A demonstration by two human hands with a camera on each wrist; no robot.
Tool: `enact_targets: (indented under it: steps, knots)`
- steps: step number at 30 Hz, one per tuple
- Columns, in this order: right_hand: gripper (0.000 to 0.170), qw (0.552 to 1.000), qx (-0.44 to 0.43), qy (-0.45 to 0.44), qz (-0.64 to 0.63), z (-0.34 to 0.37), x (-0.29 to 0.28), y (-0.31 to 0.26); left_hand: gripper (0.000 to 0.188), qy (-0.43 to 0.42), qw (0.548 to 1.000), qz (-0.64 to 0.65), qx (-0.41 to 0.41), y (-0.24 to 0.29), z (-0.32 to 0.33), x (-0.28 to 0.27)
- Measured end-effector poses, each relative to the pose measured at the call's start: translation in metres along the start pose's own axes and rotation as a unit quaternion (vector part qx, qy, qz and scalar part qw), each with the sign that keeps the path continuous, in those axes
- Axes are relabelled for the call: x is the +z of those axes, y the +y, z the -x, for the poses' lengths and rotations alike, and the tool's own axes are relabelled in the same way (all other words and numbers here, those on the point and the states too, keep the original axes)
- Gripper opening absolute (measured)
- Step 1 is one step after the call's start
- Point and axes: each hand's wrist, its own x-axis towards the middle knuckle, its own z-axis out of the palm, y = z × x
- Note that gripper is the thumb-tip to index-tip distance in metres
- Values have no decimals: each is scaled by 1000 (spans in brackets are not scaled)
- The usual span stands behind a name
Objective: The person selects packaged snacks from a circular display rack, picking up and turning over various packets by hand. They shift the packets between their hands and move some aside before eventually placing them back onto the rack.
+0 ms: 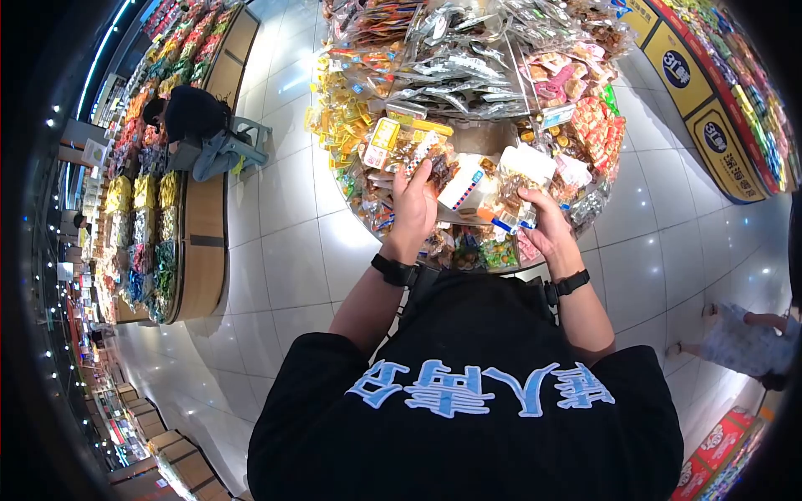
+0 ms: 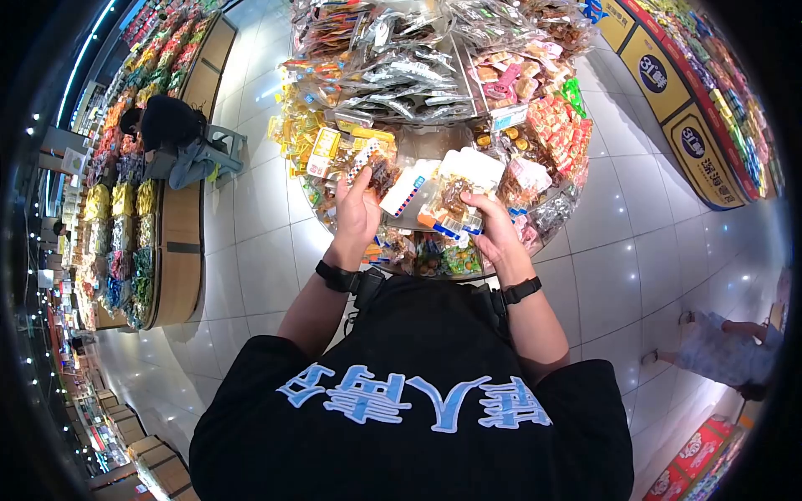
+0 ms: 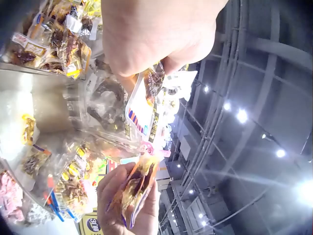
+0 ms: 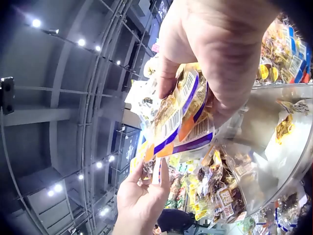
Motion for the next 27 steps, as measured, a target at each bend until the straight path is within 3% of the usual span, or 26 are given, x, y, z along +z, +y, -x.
enact_targets:
  steps: [10,15,19,20,27]
  knots:
    - [35,998,-43,2,-36,5,-8,9,27,20,1000,2,3,-5,3,-9]
    - [45,999,-21,-34,-33,15,14,21,27,39,999,0,-8,-5,6,-5]
    - [41,999,-23,1,45,19,42,44,33,-16,999,-19,-24,-5,9,-17]
    - [41,998,-35,4,53,18,46,47,33,11,999,-20,-42,-1,10,-22]
    - [39,991,-85,21,106,9,75,55,41,-21,978,-120,-169,66,28,-65]
